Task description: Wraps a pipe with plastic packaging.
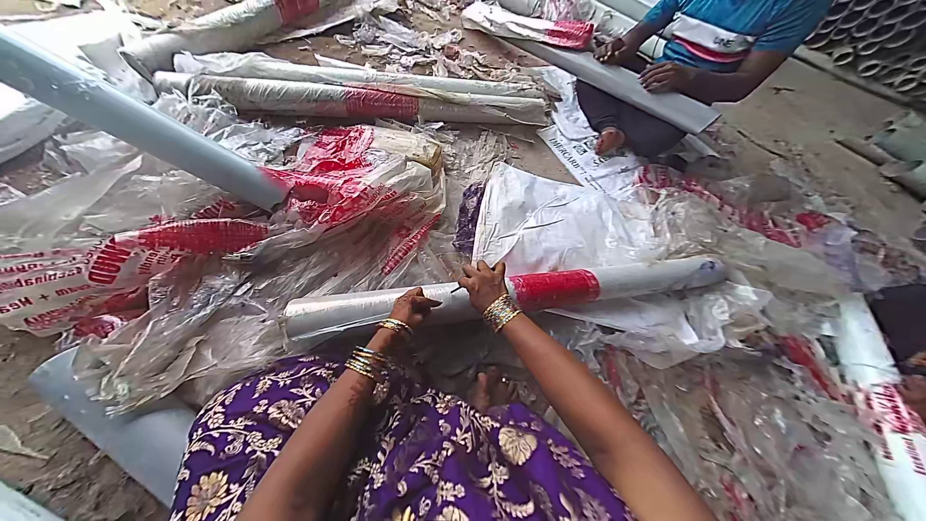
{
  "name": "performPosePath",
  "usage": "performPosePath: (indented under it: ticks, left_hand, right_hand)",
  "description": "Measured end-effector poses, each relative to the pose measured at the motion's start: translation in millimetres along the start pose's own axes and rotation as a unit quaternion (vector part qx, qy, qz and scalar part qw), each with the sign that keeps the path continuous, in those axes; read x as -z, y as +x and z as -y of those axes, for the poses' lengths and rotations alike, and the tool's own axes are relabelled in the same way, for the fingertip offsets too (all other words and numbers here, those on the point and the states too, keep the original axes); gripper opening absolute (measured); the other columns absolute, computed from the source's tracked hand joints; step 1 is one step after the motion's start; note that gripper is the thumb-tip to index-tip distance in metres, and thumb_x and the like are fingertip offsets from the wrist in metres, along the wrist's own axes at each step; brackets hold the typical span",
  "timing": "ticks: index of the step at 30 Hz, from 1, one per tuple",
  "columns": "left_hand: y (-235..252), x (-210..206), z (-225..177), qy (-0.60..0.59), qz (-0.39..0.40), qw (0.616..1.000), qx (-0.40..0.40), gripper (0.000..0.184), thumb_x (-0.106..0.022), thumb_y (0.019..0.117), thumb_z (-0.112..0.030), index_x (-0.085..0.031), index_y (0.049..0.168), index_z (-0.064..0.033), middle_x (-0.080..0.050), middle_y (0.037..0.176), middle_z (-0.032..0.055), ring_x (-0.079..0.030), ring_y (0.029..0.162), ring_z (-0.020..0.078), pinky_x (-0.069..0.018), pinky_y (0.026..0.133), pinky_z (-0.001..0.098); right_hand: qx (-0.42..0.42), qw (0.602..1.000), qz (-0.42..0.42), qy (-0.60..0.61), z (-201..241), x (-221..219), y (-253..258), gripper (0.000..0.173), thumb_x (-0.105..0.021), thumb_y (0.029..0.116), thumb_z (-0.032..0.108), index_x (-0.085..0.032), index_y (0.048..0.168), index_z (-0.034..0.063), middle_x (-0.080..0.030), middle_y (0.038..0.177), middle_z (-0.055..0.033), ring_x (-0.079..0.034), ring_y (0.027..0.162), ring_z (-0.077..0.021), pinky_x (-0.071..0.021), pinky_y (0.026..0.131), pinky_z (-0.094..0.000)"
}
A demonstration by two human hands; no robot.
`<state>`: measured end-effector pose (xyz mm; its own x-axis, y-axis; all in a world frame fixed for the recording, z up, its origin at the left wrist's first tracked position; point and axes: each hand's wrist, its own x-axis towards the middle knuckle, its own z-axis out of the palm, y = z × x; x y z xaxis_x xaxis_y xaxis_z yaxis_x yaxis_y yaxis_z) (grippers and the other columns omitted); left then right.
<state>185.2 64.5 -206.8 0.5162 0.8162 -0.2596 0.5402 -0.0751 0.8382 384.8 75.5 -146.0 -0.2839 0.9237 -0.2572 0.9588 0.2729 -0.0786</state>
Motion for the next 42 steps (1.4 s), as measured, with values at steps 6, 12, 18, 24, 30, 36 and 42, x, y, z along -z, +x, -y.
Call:
performPosePath:
  ticks: [6,12,18,24,30,36,42]
  left_hand:
    - [-0.3,0.9,-2.4,0.002,0.002,1.0,0.006,0.033,-0.058,0.0958,0.002,-0.072,0.125,-0.0001,-0.063,0.121,0.0297,-0.057,0.119,0.0404,-0.0398,0.11,0.0516]
    - [-0.8,2.4,-3.3,-0.002,0.011,1.0,0.001,0.031,-0.058,0.0954,0.003,-0.073,0.123,0.0014,-0.063,0.121,0.0305,-0.058,0.119,0.0402,-0.0407,0.11,0.0497]
    - [-2.0,2.2,2.9,0.0,0.025,0.999,-0.033,0.032,-0.057,0.0938,0.003,-0.075,0.12,-0.001,-0.064,0.117,0.0287,-0.058,0.116,0.0408,-0.04,0.107,0.0556]
    - [-0.3,1.3,8.3,-0.004,0.025,0.998,-0.055,0.032,-0.058,0.0927,0.004,-0.075,0.12,0.0013,-0.064,0.112,0.0306,-0.059,0.11,0.0399,-0.0427,0.104,0.0519]
    - [-1.3,4.4,6.7,-0.006,0.026,0.998,-0.055,0.03,-0.059,0.0926,0.003,-0.075,0.118,0.0018,-0.064,0.11,0.0282,-0.059,0.108,0.0368,-0.0437,0.103,0.0492]
    - [-1.9,6.9,3.0,-0.002,0.039,0.998,-0.048,0.03,-0.058,0.0937,0.003,-0.075,0.119,0.0024,-0.064,0.111,0.0286,-0.059,0.108,0.0365,-0.0435,0.103,0.0479]
    - [-4.9,11.4,-4.0,-0.005,0.053,0.998,-0.035,0.028,-0.058,0.0946,0.003,-0.074,0.118,0.0034,-0.064,0.113,0.0276,-0.059,0.109,0.0341,-0.0439,0.103,0.0445]
  right_hand:
    - [-0.04,0.999,0.005,0.0,-4.3,12.8,-1.3,0.036,-0.047,0.0978,-0.004,-0.076,0.116,0.0072,-0.068,0.128,-0.0178,-0.057,0.124,-0.0432,-0.0347,0.1,-0.0688]
    - [0.015,1.0,-0.006,0.017,7.6,-2.4,0.0,0.034,-0.048,0.0982,-0.004,-0.076,0.116,0.0057,-0.065,0.134,-0.0202,-0.055,0.128,-0.0467,-0.0351,0.099,-0.0727]
    - [-0.054,0.997,0.033,-0.031,-22.7,11.7,-5.5,0.038,-0.045,0.0992,-0.005,-0.074,0.119,0.0074,-0.065,0.134,-0.0183,-0.056,0.126,-0.044,-0.0351,0.1,-0.0692]
    - [0.012,0.999,0.002,0.032,1.1,0.7,1.1,0.034,-0.048,0.0984,-0.005,-0.076,0.115,0.005,-0.066,0.132,-0.0208,-0.056,0.128,-0.046,-0.0343,0.101,-0.0722]
    - [-0.125,0.991,0.04,-0.01,-59.7,11.8,-20.8,0.035,-0.046,0.0999,-0.002,-0.074,0.119,0.0071,-0.064,0.134,-0.0193,-0.055,0.128,-0.0451,-0.0326,0.101,-0.0721]
    - [-0.058,0.998,0.006,0.036,-16.1,2.5,-13.9,0.036,-0.049,0.0974,-0.003,-0.076,0.118,0.009,-0.066,0.129,-0.0201,-0.057,0.124,-0.0445,-0.0348,0.1,-0.0697]
    - [-0.127,0.991,0.042,-0.007,-60.1,9.4,-25.4,0.033,-0.047,0.0999,-0.002,-0.074,0.118,0.0047,-0.063,0.135,-0.0212,-0.055,0.127,-0.046,-0.032,0.102,-0.0727]
